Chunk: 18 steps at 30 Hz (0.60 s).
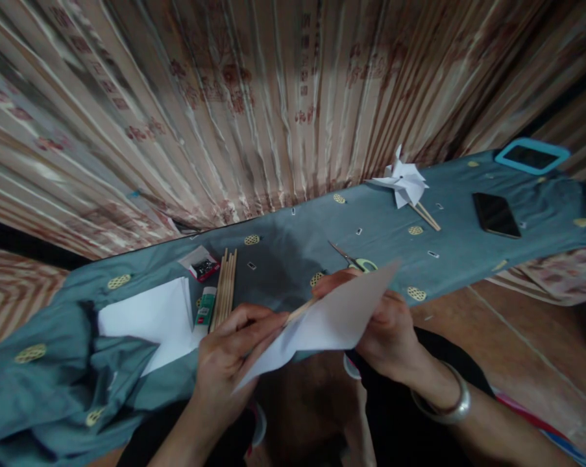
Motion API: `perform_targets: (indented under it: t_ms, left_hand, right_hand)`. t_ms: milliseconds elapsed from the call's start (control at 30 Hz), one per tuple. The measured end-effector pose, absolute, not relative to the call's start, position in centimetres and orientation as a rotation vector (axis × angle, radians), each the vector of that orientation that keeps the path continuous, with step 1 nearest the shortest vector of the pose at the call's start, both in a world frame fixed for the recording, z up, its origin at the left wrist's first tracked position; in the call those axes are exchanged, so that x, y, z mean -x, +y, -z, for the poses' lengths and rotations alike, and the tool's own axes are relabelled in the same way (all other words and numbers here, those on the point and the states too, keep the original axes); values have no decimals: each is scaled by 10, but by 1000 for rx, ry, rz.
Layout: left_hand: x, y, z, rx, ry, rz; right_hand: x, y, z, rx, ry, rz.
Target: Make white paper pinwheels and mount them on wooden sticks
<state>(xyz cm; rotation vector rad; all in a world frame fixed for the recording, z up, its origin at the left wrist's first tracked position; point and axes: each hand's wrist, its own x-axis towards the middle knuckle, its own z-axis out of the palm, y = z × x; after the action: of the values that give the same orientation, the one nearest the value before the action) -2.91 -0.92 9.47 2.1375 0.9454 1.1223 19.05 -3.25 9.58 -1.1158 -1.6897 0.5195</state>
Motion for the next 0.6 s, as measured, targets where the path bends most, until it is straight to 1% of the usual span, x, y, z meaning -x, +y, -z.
perform_targets:
  t_ms: [167,433,600]
  left_hand:
    - [23,1,-83,-2129,927,-1152]
    - [26,15,-55,-2126,1129,-1055]
    - [33,21,-49,-2106,1135,-919]
  right_hand:
    - [-192,-15,-81,1168,-1661,-543]
    - [-192,6,-62,1306,-1522,-905]
    - [-198,14,-66,1317,-1474,-1013]
